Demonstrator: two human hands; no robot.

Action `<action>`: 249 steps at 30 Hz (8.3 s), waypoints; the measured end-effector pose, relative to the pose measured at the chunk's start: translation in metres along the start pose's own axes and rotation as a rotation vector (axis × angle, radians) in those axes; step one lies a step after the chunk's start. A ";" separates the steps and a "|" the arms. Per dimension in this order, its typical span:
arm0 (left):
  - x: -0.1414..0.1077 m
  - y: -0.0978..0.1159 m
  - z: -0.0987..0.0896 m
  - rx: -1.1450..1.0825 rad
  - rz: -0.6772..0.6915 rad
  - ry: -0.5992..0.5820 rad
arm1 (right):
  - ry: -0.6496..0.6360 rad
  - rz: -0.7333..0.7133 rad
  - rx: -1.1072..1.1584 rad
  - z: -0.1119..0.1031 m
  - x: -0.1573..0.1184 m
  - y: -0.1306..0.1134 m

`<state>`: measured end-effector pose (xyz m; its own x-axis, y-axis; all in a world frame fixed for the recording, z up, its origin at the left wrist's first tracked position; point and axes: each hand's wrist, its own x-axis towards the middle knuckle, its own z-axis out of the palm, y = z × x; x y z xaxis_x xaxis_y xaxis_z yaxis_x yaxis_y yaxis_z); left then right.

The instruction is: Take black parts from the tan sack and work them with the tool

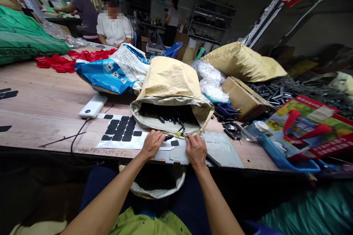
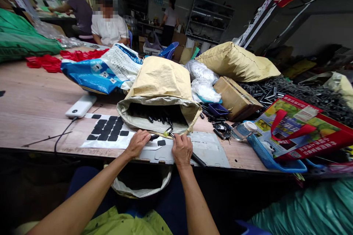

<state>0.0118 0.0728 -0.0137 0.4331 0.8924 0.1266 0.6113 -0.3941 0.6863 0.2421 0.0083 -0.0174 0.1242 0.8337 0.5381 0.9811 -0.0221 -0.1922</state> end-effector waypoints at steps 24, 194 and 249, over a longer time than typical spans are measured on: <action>-0.004 0.002 -0.003 0.077 0.073 -0.058 | -0.303 -0.300 0.481 0.003 0.008 -0.060; 0.008 -0.007 -0.005 0.000 0.117 -0.026 | -0.174 0.032 0.499 -0.051 -0.027 -0.058; 0.008 -0.017 -0.012 -0.536 0.063 -0.042 | -0.117 0.080 0.599 -0.007 -0.001 -0.081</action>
<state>-0.0029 0.0895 -0.0163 0.4908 0.8569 0.1576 0.1643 -0.2687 0.9491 0.1633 0.0055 0.0032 0.1432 0.8979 0.4162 0.7112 0.1990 -0.6742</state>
